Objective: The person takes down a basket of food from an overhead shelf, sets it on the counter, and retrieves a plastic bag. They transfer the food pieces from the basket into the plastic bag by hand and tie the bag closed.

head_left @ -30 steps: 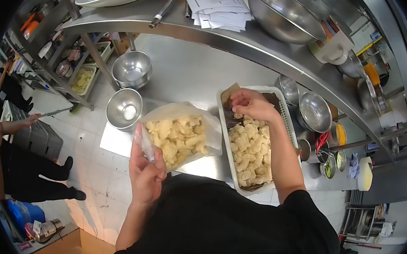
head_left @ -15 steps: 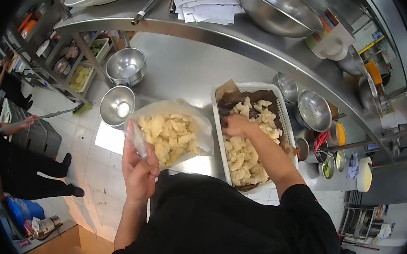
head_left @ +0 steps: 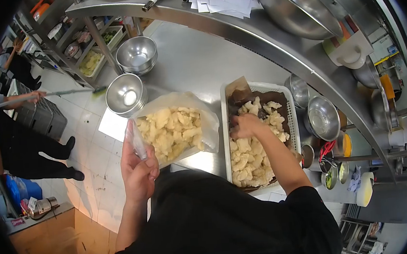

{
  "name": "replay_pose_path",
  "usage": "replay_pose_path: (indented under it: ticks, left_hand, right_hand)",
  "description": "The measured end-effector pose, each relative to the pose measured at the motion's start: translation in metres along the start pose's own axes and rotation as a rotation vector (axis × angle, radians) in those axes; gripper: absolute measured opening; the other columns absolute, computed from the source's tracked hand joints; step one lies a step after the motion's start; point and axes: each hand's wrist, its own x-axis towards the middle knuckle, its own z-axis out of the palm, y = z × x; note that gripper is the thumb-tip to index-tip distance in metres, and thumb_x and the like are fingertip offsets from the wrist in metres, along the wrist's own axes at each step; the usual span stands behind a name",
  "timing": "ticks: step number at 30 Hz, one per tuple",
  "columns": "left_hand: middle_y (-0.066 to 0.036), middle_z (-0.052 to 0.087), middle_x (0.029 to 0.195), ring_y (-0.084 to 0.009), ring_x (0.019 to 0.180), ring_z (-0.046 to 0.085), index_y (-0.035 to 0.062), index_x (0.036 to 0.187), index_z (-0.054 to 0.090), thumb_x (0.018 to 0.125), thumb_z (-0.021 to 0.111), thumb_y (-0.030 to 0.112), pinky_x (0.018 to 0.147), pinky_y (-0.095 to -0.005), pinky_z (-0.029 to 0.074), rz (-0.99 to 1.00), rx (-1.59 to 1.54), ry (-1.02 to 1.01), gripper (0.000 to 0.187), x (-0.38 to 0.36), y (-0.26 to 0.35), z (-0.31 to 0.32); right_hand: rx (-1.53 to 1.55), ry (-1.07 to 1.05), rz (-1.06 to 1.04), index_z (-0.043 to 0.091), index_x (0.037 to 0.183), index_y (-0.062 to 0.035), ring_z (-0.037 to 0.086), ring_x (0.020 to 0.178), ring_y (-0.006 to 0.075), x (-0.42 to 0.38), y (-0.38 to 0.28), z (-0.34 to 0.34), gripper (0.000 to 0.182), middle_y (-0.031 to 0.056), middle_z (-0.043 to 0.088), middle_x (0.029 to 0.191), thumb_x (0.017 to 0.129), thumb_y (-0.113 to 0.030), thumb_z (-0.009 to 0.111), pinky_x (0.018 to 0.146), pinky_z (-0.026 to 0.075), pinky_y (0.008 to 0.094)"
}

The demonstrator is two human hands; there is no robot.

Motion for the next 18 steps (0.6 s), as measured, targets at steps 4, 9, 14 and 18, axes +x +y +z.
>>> replay_pose_path:
  ticks: [4, 9, 14, 18]
  left_hand:
    - [-0.006, 0.053, 0.083, -0.0084, 0.054, 0.045, 0.008, 0.166, 0.014, 0.078, 0.064, 0.002, 0.049, -0.0188, 0.038, 0.001, 0.006, -0.006, 0.102, -0.001, -0.002, 0.001]
    - [-0.006, 0.053, 0.083, -0.0083, 0.054, 0.044, 0.0072, 0.166, 0.014, 0.078, 0.065, 0.003, 0.049, -0.0186, 0.038, 0.001, 0.006, -0.012, 0.102, -0.001, -0.003, 0.003]
    - [-0.006, 0.053, 0.082, -0.0084, 0.053, 0.045, 0.0065, 0.166, 0.014, 0.078, 0.065, 0.003, 0.049, -0.0184, 0.038, 0.001, 0.01, -0.006, 0.102, -0.002, -0.003, 0.002]
    - [-0.007, 0.052, 0.082, -0.0084, 0.053, 0.045, 0.007, 0.166, 0.014, 0.077, 0.064, 0.003, 0.049, -0.0184, 0.038, 0.003, 0.018, -0.008, 0.102, -0.001, -0.005, 0.002]
  right_hand:
    - [0.054, 0.073, -0.052, 0.07, 0.113, -0.0047, 0.07, 0.104, 0.036, -0.013, 0.003, 0.003, 0.068, 0.0206, 0.074, 0.108, 0.069, -0.056, 0.077, 0.092, 0.055, 0.0447]
    - [0.074, 0.006, 0.015, 0.069, 0.115, -0.0055, 0.07, 0.106, 0.0355, -0.013, -0.004, 0.004, 0.071, 0.0191, 0.074, 0.11, 0.068, -0.057, 0.077, 0.091, 0.055, 0.0439]
    - [0.11, -0.043, 0.054, 0.071, 0.119, -0.0086, 0.069, 0.109, 0.0359, -0.021, -0.005, -0.013, 0.074, 0.0186, 0.074, 0.113, 0.066, -0.06, 0.079, 0.093, 0.054, 0.0434]
    - [0.213, -0.157, -0.049, 0.073, 0.125, -0.011, 0.068, 0.113, 0.0362, -0.009, 0.0, -0.004, 0.083, 0.0197, 0.073, 0.12, 0.062, -0.064, 0.082, 0.098, 0.053, 0.0415]
